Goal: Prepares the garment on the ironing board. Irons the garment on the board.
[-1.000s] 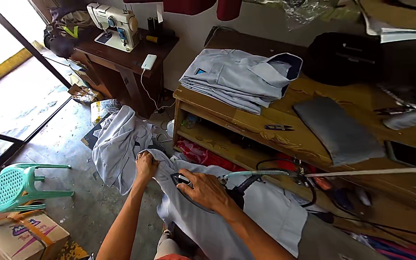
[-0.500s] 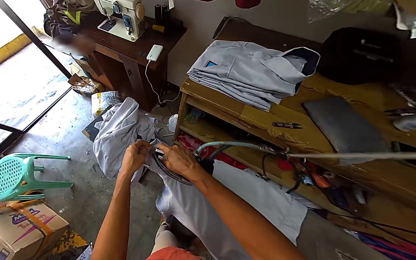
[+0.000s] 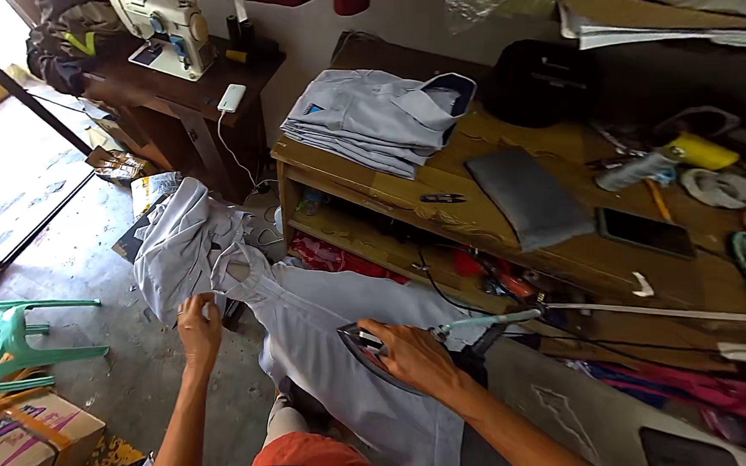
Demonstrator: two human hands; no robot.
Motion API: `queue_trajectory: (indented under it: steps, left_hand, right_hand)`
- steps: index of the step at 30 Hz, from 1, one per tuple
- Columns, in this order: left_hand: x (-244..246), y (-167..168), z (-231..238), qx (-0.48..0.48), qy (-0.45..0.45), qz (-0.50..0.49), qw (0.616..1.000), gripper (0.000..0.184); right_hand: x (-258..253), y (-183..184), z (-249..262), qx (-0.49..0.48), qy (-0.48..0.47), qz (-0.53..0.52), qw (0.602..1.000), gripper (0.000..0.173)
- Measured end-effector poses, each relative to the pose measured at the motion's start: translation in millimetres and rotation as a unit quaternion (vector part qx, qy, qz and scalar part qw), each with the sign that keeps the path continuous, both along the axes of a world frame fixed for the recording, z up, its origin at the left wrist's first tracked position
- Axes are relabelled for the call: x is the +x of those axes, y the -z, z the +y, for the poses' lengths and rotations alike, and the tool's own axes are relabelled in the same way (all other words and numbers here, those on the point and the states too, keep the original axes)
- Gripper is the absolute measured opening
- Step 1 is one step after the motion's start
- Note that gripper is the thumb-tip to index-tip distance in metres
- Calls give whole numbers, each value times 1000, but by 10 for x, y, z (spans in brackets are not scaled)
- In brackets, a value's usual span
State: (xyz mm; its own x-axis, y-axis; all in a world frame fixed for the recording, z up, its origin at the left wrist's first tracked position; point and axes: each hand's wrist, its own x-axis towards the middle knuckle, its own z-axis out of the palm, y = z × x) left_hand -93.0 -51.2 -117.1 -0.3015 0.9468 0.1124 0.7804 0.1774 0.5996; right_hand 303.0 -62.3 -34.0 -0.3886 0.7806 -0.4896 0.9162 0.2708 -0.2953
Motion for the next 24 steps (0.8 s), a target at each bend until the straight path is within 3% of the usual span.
queue_trajectory:
  steps: [4,7,10,14,17,19,20,22,24]
  left_hand:
    - [843,84,225,54,161,22,985,26]
    - [1071,187,344,60,203,19,977,29]
    - [898,68,383,87,135,19,987,32]
    - [322,63,452,118,-43,15,992,45]
    - [-31,147,537,9,-123,-118,985,65]
    - [-132,163,572,-119,-160,-272,941,70]
    - [-162,175,604,-176,-162,-336,911,69]
    - [-190,204,685,-219,-149,-422,867,55]
    - [-172,179,791,-169,-137,-479,850,36]
  right_hand:
    - [572,41,-440,10,40,-7,999,51]
    - [939,68,-746,31,90,-10,995,52]
    - [1342,88,-1039,62,194,-13,979,55]
    - [1963,163,-1409,100,346,-23,933,55]
    - [2372,210,-1624,133,408,-19,903,51]
    - [2555,197,-1698,119,427,-29,896,59]
    - [2592,143,-1706,110,420,-41,900,72]
    - [2460,-58,-1680,148,374,-59,913,101]
    - [2029,-170,-1613,222,331,-19,917,94]
